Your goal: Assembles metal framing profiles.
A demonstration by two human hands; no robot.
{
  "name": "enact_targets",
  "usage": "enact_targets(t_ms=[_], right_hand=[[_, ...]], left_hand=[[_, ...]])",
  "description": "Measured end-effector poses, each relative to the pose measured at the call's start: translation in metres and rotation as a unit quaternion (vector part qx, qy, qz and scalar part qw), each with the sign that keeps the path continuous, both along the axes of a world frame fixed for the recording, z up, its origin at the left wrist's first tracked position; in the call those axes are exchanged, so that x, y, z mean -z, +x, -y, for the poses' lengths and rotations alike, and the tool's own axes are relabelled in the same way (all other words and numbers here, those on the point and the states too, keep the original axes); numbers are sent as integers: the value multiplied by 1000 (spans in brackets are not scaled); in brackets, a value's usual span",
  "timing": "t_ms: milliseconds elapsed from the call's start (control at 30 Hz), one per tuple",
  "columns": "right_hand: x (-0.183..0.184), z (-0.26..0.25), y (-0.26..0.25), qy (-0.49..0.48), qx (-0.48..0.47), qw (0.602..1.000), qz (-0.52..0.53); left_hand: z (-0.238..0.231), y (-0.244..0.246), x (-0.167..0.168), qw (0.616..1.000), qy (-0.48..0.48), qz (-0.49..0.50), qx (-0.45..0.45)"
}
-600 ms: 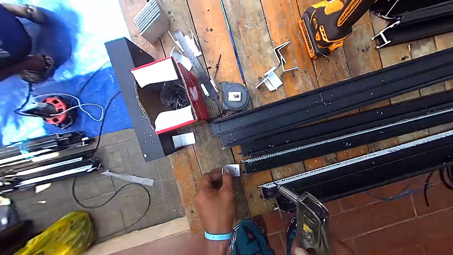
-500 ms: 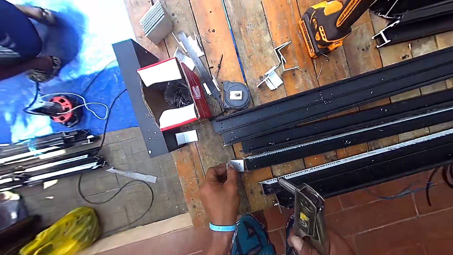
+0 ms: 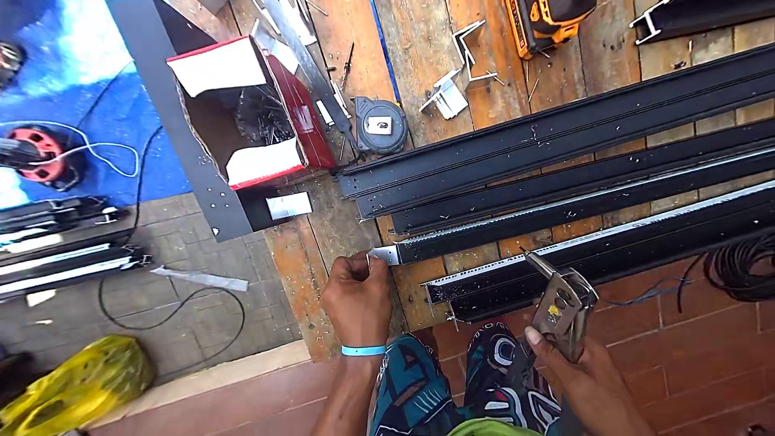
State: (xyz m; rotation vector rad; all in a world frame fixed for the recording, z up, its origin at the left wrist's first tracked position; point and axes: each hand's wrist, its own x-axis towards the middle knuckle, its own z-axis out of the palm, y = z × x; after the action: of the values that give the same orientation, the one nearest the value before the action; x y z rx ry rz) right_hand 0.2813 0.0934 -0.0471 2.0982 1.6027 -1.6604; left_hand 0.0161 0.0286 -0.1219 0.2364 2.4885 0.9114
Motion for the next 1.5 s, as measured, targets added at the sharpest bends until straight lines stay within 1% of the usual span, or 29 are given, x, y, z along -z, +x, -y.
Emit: enact_targets(t_ms=[100,200,333,433,567,667,767,1000,1200,1400,1500], right_hand=[[-2,-5,-5,11,-7,1000,0],[-4,-2,-11,-4,-23,999,-37],[-5,0,-26,-55,-63,994,-68],[-8,-5,-47,-116,-100,987,-56],[-3,-12,-76,-197,-122,972,-41],[4,-13,-93,-214,-120,969,-20],[8,-14,-101,-227,-107,968,-10],[11,-11,-111,-225,-125,966,14],[10,-7,-114,-185,-136,972,40],[7,-8,-118,-177,-155,970,63],[3,-8,-126,-165,-190,962,106]], left_hand=[[-3,7,-2,1000,-5,10,14],[-8,13,-4,998,31,60,-2],[-11,11,-4,985,90,148,-22],[-9,4,-5,976,105,190,-4],[-10,-1,-6,975,88,204,25],[-11,-1,-5,977,64,196,51],[-15,4,-5,982,48,180,34],[-24,17,-3,990,4,144,3],[-31,20,-9,985,4,164,-51],[-35,18,-13,980,-7,190,-66],[-37,18,-13,978,-18,193,-72]])
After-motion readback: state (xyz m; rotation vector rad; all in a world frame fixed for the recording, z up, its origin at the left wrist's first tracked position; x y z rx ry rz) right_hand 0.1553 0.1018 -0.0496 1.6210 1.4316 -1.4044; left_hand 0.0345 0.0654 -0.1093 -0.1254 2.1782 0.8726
